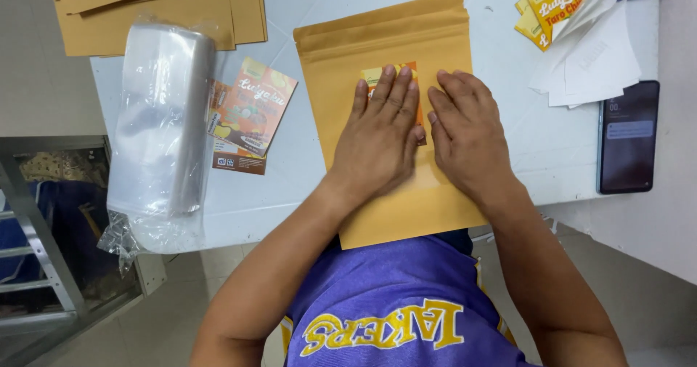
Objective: Peeling adhesive product labels and carefully applying them to the front of brown padded envelopes.
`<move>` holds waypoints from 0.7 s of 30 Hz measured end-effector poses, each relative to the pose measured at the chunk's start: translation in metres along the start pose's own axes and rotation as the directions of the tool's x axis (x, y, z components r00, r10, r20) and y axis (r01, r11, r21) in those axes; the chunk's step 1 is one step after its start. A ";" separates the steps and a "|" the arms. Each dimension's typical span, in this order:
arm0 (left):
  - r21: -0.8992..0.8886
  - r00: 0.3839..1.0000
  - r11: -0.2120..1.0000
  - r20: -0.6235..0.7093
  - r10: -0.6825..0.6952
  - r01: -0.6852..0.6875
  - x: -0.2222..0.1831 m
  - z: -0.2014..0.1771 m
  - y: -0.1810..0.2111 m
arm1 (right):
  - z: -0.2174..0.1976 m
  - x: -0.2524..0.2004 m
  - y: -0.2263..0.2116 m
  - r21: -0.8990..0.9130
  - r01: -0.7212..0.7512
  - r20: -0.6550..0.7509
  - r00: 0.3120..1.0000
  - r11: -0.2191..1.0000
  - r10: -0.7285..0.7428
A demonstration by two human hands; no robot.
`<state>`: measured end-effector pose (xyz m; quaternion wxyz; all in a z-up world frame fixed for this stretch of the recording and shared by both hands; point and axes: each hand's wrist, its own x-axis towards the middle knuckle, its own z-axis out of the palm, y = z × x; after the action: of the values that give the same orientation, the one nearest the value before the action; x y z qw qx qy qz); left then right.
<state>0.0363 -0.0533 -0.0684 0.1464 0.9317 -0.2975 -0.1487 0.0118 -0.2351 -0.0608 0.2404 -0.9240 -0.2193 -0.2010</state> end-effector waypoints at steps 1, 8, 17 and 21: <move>-0.056 0.988 0.997 -0.147 0.041 -0.050 0.004 0.014 -0.011 | 0.002 -0.003 0.000 -0.050 -0.038 0.032 0.999 0.998 0.040; 0.012 0.979 0.999 -0.198 0.042 -0.040 -0.004 -0.002 -0.019 | 0.006 -0.011 0.001 -0.088 -0.090 0.050 0.994 0.992 0.094; 0.042 0.991 0.990 0.013 -0.137 0.136 -0.013 -0.031 -0.001 | 0.013 -0.020 0.009 -0.065 -0.075 0.016 0.997 0.995 0.077; 0.035 0.994 0.994 -0.038 -0.106 0.108 -0.012 -0.016 -0.007 | 0.012 -0.020 0.010 -0.084 -0.076 0.018 0.997 0.994 0.078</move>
<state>0.0364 -0.0377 -0.0538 0.1263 0.9514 -0.2472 -0.1338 0.0039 -0.2421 -0.0836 0.2069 -0.9430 -0.1775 -0.1908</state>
